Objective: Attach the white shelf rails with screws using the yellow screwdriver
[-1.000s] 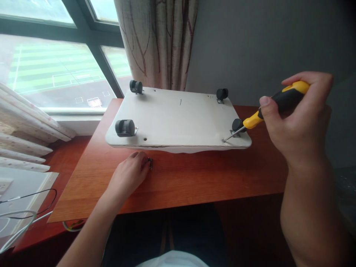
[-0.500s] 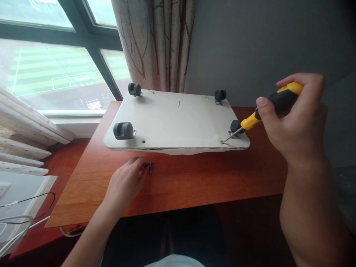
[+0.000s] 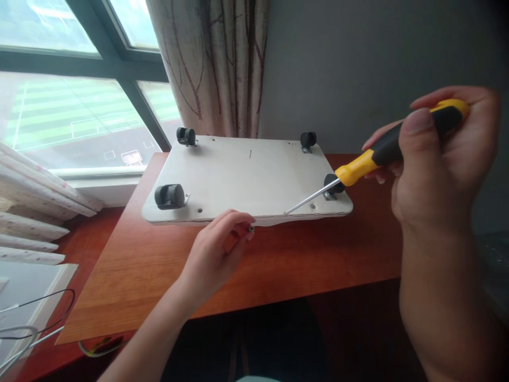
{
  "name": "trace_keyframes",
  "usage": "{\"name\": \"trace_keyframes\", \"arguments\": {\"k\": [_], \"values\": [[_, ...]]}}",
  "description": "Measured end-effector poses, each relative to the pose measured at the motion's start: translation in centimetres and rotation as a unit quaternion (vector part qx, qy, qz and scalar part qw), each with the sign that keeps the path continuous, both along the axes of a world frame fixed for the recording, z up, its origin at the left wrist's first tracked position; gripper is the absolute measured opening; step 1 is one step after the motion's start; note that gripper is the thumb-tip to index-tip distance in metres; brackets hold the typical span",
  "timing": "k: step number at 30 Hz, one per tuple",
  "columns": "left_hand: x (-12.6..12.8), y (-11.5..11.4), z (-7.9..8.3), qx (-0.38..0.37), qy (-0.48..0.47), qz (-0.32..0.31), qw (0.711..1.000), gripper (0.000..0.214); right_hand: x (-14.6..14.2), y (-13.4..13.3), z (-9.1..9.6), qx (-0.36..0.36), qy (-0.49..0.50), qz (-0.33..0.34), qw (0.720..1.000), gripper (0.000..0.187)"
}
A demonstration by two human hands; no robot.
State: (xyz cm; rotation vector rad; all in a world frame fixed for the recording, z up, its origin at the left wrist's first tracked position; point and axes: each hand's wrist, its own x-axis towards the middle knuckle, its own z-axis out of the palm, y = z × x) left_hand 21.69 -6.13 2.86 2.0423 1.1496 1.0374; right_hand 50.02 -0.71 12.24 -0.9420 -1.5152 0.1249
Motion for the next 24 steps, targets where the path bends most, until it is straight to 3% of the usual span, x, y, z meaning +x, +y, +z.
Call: {"name": "trace_keyframes", "arguments": {"k": [3, 6, 16, 24], "values": [[1.2, 0.3, -0.3, 0.040, -0.007, -0.015, 0.999, 0.023, -0.4, 0.2, -0.9, -0.009, 0.097, 0.049, 0.994, 0.015], [1.7, 0.4, -0.4, 0.062, -0.001, -0.024, 0.998, 0.027, -0.4, 0.2, -1.6, -0.027, 0.130, 0.057, 0.990, 0.017], [2.2, 0.7, -0.3, 0.062, -0.013, -0.041, 0.997, 0.024, 0.0, 0.6, -3.7, -0.074, 0.097, 0.083, 0.989, 0.028], [2.1, 0.9, -0.5, 0.066, -0.011, -0.053, 0.996, 0.024, -0.4, 0.5, -3.4, -0.074, 0.104, 0.087, 0.988, 0.028]]}}
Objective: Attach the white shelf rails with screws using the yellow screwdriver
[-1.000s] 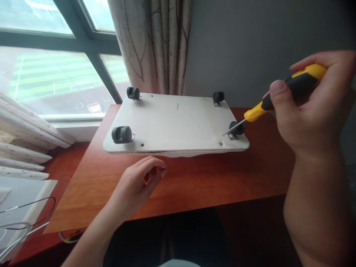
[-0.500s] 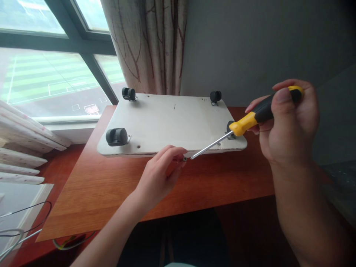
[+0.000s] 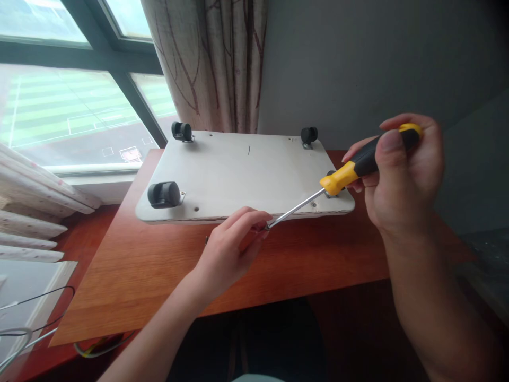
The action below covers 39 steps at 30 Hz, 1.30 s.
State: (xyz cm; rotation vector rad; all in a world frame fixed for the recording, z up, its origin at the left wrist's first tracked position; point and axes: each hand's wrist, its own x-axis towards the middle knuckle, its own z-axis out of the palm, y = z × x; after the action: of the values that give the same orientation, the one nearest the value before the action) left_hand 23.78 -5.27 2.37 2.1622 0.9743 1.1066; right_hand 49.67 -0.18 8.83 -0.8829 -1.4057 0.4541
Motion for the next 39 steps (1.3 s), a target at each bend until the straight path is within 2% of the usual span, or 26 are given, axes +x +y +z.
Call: {"name": "trace_keyframes", "arguments": {"k": [8, 13, 21, 27, 31, 35, 39], "values": [[0.4, 0.1, -0.4, -0.002, 0.025, 0.008, 1.000, 0.023, -0.8, -1.0, 1.3, 0.030, -0.052, -0.019, 0.998, 0.025], [0.7, 0.1, -0.5, 0.021, 0.026, 0.030, 0.999, 0.019, -0.6, -0.9, 1.2, 0.021, -0.085, -0.056, 0.995, 0.028], [0.6, 0.2, -0.9, 0.069, 0.041, 0.059, 0.995, 0.022, -1.4, -0.9, 1.0, 0.016, -0.085, -0.056, 0.995, 0.029], [-1.5, 0.9, 0.4, 0.098, 0.037, 0.132, 0.986, 0.018, -4.6, -0.7, 3.7, 0.011, -0.120, -0.034, 0.992, 0.030], [-4.0, 1.5, 1.5, 0.135, 0.059, 0.243, 0.959, 0.017, -8.0, 0.2, 5.7, 0.013, -0.185, -0.027, 0.982, 0.031], [-6.2, 1.8, 1.9, 0.139, 0.106, 0.320, 0.931, 0.019, -11.4, 1.2, 6.8, 0.088, -0.235, 0.004, 0.968, 0.034], [-7.2, 1.8, 1.6, 0.157, 0.162, 0.348, 0.910, 0.018, -13.8, 1.7, 7.3, 0.144, -0.302, -0.007, 0.942, 0.039]]}}
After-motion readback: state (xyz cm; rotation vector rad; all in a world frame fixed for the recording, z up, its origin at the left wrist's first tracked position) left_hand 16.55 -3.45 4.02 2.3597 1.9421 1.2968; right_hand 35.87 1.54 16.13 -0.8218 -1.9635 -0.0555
